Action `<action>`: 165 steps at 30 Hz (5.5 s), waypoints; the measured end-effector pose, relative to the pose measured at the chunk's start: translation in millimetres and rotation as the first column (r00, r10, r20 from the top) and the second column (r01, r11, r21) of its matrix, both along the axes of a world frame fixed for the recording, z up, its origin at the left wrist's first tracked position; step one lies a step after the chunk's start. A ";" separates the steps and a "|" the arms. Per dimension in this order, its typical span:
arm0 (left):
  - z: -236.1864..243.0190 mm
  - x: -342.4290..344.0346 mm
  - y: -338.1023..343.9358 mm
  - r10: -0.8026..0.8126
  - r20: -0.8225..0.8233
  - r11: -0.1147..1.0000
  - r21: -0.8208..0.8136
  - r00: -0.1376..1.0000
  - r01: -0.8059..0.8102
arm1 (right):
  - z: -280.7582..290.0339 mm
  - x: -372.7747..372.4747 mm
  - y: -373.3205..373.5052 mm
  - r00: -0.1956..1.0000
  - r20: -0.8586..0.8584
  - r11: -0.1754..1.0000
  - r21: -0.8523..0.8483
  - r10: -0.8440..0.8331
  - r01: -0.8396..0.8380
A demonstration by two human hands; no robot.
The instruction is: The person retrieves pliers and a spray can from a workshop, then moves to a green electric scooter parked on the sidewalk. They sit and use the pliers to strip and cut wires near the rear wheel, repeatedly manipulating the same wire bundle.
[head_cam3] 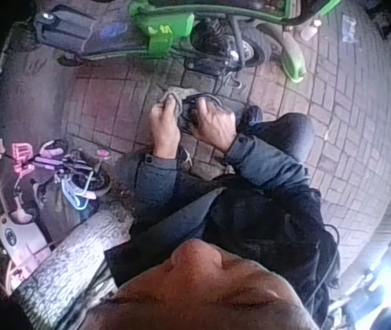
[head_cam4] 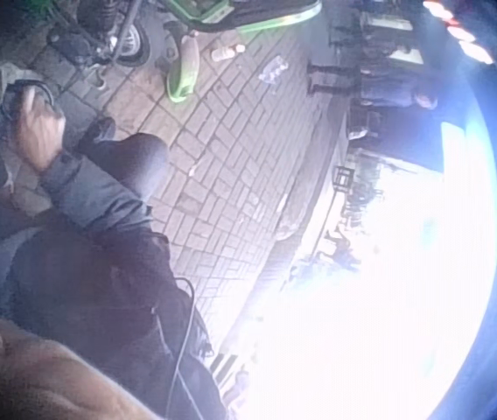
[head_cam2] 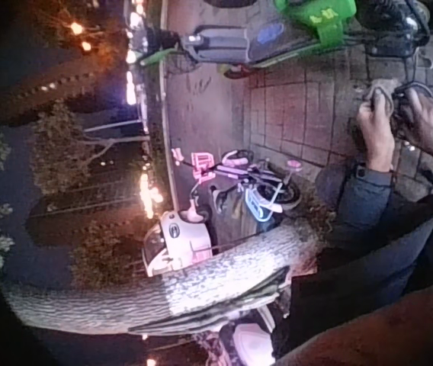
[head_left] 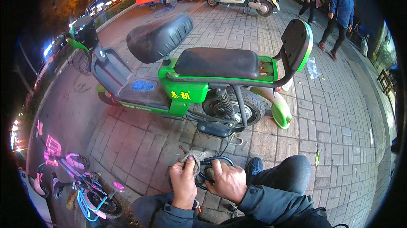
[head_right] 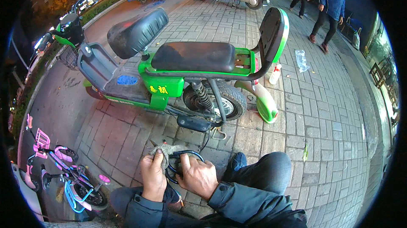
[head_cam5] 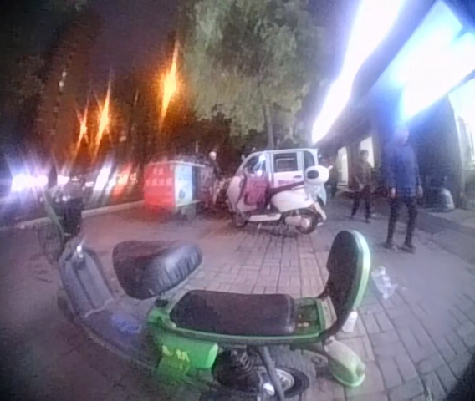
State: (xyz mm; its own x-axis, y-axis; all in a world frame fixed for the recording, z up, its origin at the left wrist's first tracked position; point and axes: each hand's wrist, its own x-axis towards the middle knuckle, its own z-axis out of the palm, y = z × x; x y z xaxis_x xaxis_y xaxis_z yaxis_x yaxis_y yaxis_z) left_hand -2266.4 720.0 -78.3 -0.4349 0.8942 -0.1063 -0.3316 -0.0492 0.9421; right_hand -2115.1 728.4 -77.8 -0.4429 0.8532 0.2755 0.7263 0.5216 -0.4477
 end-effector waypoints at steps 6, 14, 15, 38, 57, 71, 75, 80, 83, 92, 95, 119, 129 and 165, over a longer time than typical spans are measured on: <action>26.1 -72.0 7.4 0.048 0.325 0.972 0.202 0.945 -0.119 | -15.0 29.9 0.8 0.866 -0.479 0.763 -0.611 -0.143 -0.212; -13.8 -33.9 -3.8 -0.362 0.114 0.929 0.126 0.925 0.348 | -12.6 29.7 11.6 -0.006 -0.719 -0.191 0.193 -0.695 -0.962; -6.4 -31.1 -3.8 -0.381 -0.075 0.924 0.003 0.922 0.382 | -11.5 25.9 9.4 0.029 -0.704 -0.252 0.216 -0.710 -0.943; 17.4 -11.8 -16.0 -0.505 -0.431 0.862 -0.205 0.748 0.464 | -28.7 24.4 -0.1 0.397 -0.751 -0.303 -0.270 -0.528 -0.914; 15.1 -10.1 -24.2 -0.400 0.387 0.879 -0.094 0.831 0.467 | -13.3 16.5 11.4 0.807 -0.581 0.838 -0.489 -0.108 -0.240; -12.3 -4.2 -21.1 -0.651 -0.034 0.741 -0.248 0.758 0.624 | -18.8 21.4 9.8 0.940 -0.302 0.706 -0.630 0.160 -0.323; -15.8 5.2 -30.3 -0.537 -0.216 0.843 -0.091 0.816 0.530 | -23.7 19.1 7.1 0.949 -0.301 0.713 -0.644 0.098 -0.278; -20.0 4.2 -31.3 -0.247 -0.756 0.944 -0.047 0.606 0.325 | -13.6 20.8 2.4 0.944 -0.330 0.754 -0.624 -0.016 -0.205; -17.1 -15.1 -23.3 -0.479 -0.505 0.875 -0.205 0.718 0.439 | -1.5 26.9 5.5 0.955 -0.266 0.802 -0.595 -0.134 -0.053; -8.6 -4.2 -13.2 -0.489 -0.594 0.871 -0.376 0.639 0.317 | 3.3 19.0 1.7 0.991 -0.035 0.979 -0.168 -0.126 0.119; -11.9 8.6 -12.0 -0.076 -0.951 0.986 -0.026 0.301 0.165 | 0.3 13.3 -4.2 0.990 -0.015 0.984 -0.114 -0.137 0.135; -12.2 -2.2 -13.9 -0.300 0.073 0.953 -0.027 0.951 0.303 | -4.9 37.0 15.7 0.065 -0.713 0.004 -0.094 -0.698 -0.996; -6.4 20.0 -18.4 -0.197 -0.415 0.978 -0.016 0.888 0.209 | -3.1 30.0 6.0 0.115 -0.750 0.033 -0.179 -0.651 -0.983; 6.8 -2.5 -28.7 -0.273 -0.279 0.957 -0.174 0.920 0.231 | -9.7 23.3 -10.3 0.717 -0.632 0.526 -0.733 -0.293 -0.431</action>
